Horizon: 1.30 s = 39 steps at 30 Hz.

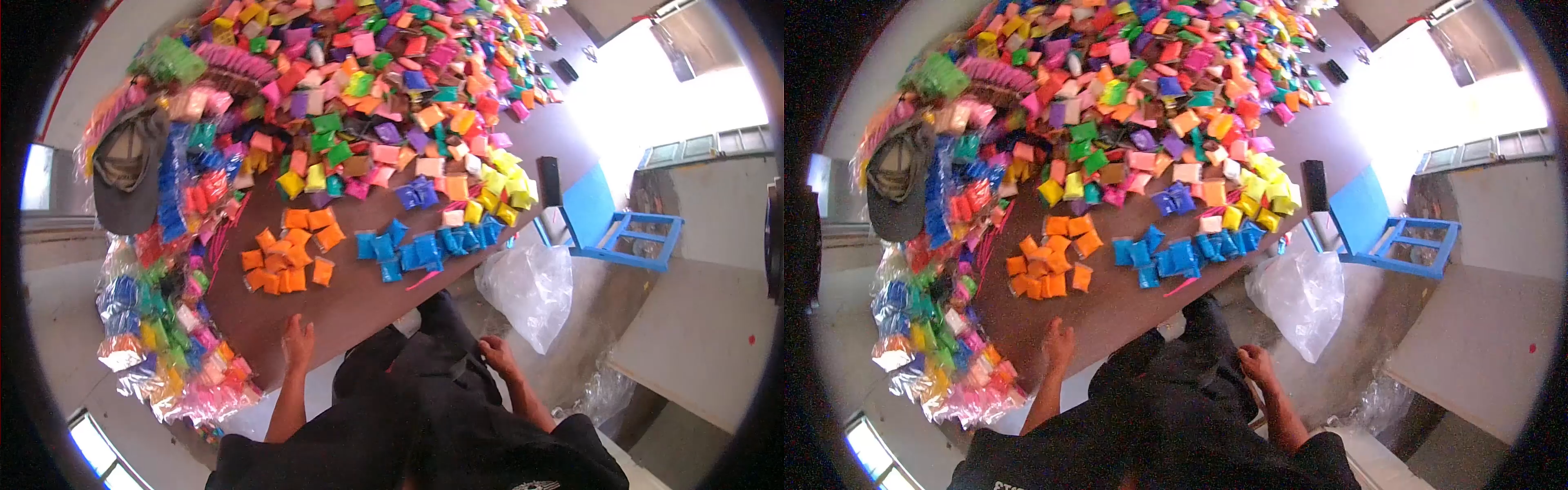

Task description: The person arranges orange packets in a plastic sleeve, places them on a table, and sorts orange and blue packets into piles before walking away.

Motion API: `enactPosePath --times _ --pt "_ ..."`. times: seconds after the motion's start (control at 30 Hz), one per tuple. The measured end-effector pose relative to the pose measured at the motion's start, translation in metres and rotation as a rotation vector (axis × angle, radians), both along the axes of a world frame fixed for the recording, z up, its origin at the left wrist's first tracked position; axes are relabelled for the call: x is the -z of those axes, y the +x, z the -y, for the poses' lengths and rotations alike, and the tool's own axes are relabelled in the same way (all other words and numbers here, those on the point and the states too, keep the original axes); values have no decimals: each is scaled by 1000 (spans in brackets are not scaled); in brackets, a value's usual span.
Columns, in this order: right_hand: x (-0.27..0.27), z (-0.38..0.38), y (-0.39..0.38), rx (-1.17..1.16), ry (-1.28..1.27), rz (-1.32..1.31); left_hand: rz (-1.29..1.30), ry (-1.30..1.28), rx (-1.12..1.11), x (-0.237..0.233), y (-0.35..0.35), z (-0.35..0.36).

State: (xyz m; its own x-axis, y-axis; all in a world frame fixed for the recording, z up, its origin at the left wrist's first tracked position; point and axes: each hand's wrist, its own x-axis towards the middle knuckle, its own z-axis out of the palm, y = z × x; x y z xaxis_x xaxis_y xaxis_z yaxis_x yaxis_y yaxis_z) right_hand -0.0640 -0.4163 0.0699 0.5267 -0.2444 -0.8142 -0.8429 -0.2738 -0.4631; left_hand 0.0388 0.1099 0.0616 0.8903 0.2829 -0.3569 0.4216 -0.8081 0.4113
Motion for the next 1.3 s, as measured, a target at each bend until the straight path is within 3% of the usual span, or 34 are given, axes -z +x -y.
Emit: enactPosePath --times 0.13,0.4,0.57,0.73,0.83,0.93,1.03,1.13,1.23,1.3 --pt "13 12 17 -114 -21 47 -35 15 104 16 -11 -4" --pt "21 45 29 -62 -41 22 -248 28 199 18 -25 26" --pt "51 75 39 -135 33 -48 -7 95 234 -1 -9 79" --pt "82 82 62 -201 80 -55 13 234 131 18 -2 102" --pt "110 82 75 -519 -3 -52 34 271 114 22 5 109" --pt "137 72 78 -614 -63 144 62 326 110 28 5 107" --pt "161 53 90 -612 -121 117 53 407 102 41 0 108" --pt "180 33 108 -756 -249 461 76 455 128 53 -7 108" --pt "209 44 104 -954 -184 278 163 507 163 65 -13 106" --pt "228 52 91 -1153 -323 184 202 500 143 74 -20 102"
